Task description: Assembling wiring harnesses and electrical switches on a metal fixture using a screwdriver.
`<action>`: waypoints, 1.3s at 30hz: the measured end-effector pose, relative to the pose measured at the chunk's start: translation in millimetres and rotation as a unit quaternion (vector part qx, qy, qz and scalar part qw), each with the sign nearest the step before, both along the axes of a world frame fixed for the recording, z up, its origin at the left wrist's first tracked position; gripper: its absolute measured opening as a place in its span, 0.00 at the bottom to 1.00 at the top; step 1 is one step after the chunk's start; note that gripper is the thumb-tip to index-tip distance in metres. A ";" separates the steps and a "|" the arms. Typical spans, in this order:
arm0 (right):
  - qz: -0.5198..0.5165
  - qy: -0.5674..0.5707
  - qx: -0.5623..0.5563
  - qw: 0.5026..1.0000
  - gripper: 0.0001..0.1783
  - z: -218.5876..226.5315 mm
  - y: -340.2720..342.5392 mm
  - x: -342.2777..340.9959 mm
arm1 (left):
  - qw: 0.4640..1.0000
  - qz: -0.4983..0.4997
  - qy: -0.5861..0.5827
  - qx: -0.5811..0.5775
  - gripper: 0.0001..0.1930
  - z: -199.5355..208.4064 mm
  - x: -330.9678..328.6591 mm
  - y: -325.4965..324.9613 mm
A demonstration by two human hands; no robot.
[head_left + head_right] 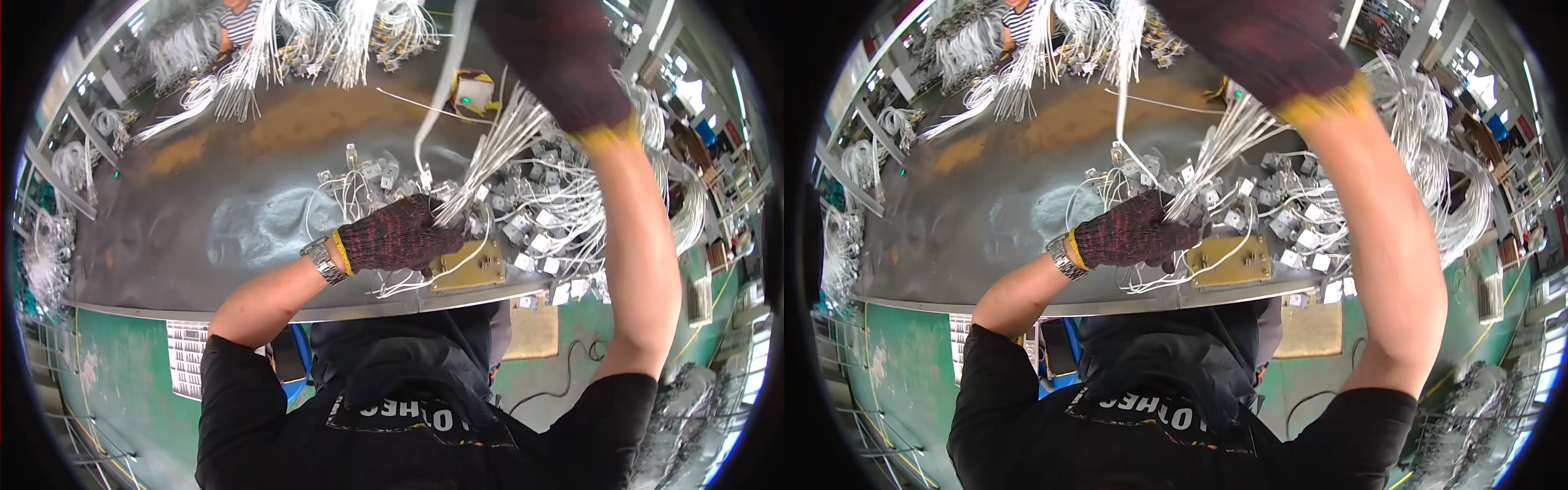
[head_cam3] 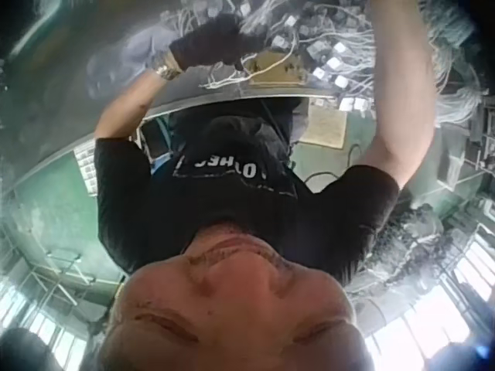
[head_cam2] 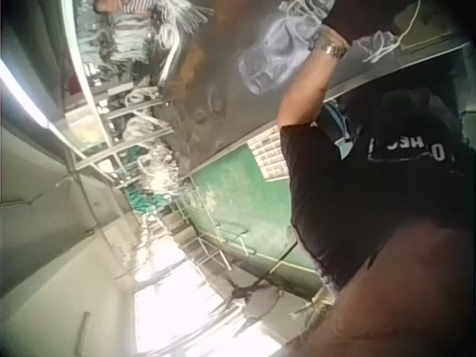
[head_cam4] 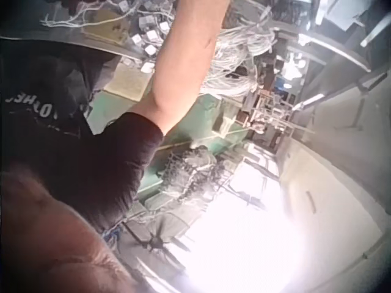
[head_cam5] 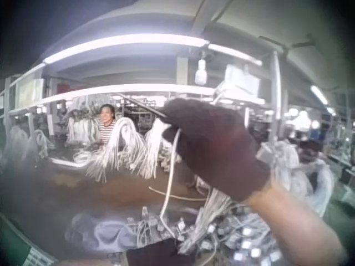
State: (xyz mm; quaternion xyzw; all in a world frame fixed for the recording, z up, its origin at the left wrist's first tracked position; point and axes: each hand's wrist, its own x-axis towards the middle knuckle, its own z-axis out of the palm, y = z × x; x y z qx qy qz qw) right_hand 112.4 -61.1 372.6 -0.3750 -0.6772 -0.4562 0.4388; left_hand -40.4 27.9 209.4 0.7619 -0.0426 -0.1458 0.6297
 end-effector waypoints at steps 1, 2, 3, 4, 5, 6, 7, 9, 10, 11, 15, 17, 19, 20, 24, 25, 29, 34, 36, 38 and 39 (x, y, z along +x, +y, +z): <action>-0.125 -0.054 -0.078 0.988 0.12 -4.0 12.1 -1.3 | 1.000 0.012 0.000 0.026 0.13 -1.1 -0.9 -0.2; -0.248 -0.106 -0.155 0.951 0.09 -8.0 18.1 -6.2 | 0.998 0.023 0.000 0.054 0.13 -2.1 -2.8 -1.8; -0.288 -0.131 -0.217 0.924 0.09 -16.6 27.5 -12.1 | 1.000 0.021 -0.008 0.015 0.13 -3.6 -4.2 -3.7; -0.325 -0.155 -0.278 0.891 0.10 -29.6 33.6 -14.5 | 1.000 0.018 -0.003 0.016 0.13 -9.0 -5.8 -2.3; -0.312 -0.167 -0.269 0.896 0.14 -49.4 35.4 -9.8 | 0.999 0.053 0.005 -0.001 0.14 -16.9 -7.5 1.6; -0.296 -0.179 -0.262 0.901 0.18 -64.5 37.9 -11.0 | 0.996 0.091 0.015 -0.019 0.14 -21.8 -10.6 5.2; -0.292 -0.170 -0.297 0.893 0.21 -75.3 34.2 -8.3 | 0.995 0.095 0.006 -0.032 0.13 -22.5 -12.7 8.4; -0.284 -0.158 -0.275 0.905 0.21 -77.3 27.5 -19.7 | 0.994 0.096 -0.013 -0.043 0.13 -28.8 -17.3 13.6; -0.286 -0.147 -0.254 0.912 0.21 -75.5 22.9 -25.4 | 0.994 0.085 -0.036 -0.055 0.14 -32.4 -18.7 14.7; -0.277 -0.154 -0.194 0.928 0.20 -71.9 15.1 -29.2 | 0.993 0.078 -0.030 -0.084 0.13 -33.8 -17.4 12.5; -0.099 0.186 -0.347 0.914 0.29 -50.1 -26.5 -53.1 | 0.986 0.105 -0.058 -0.112 0.13 -39.4 -20.1 16.5; -0.199 0.094 -0.262 0.940 0.24 -61.5 -30.7 -53.1 | 0.985 0.111 -0.060 -0.118 0.13 -42.3 -22.5 20.3; -0.316 0.059 -0.175 0.930 0.29 -81.7 -42.3 -44.9 | 0.990 0.106 -0.061 -0.068 0.15 -38.5 -21.8 20.9; -0.313 0.057 -0.178 0.931 0.29 -92.1 -44.2 -45.4 | 0.989 0.111 -0.062 -0.071 0.15 -35.0 -22.4 20.7; -0.254 0.376 -0.321 0.831 0.52 -137.1 -42.3 -51.0 | 0.992 0.093 -0.080 0.038 0.16 -12.1 -17.2 13.0; -0.218 0.407 -0.297 0.836 0.50 -146.1 -36.0 -52.9 | 0.977 0.107 -0.118 0.142 0.17 -11.4 -15.0 10.6; -0.121 0.413 -0.246 0.868 0.53 -153.6 -21.4 -50.0 | 0.904 0.074 -0.151 0.394 0.24 -0.4 -14.1 22.3; -0.103 0.401 -0.263 0.872 0.53 -149.0 -28.4 -50.8 | 0.750 0.264 -0.357 0.489 0.33 0.7 -32.2 57.0; -0.133 0.397 -0.272 0.866 0.53 -147.1 -30.0 -53.5 | 0.744 0.304 -0.358 0.476 0.33 6.9 -40.4 69.0; -0.113 0.440 -0.294 0.841 0.51 -142.4 -27.6 -56.3 | 0.737 0.344 -0.355 0.461 0.33 5.7 -40.6 76.9; -0.128 0.400 -0.284 0.862 0.50 -140.9 -25.7 -55.2 | 0.620 0.368 -0.450 0.526 0.33 -0.9 -37.9 81.0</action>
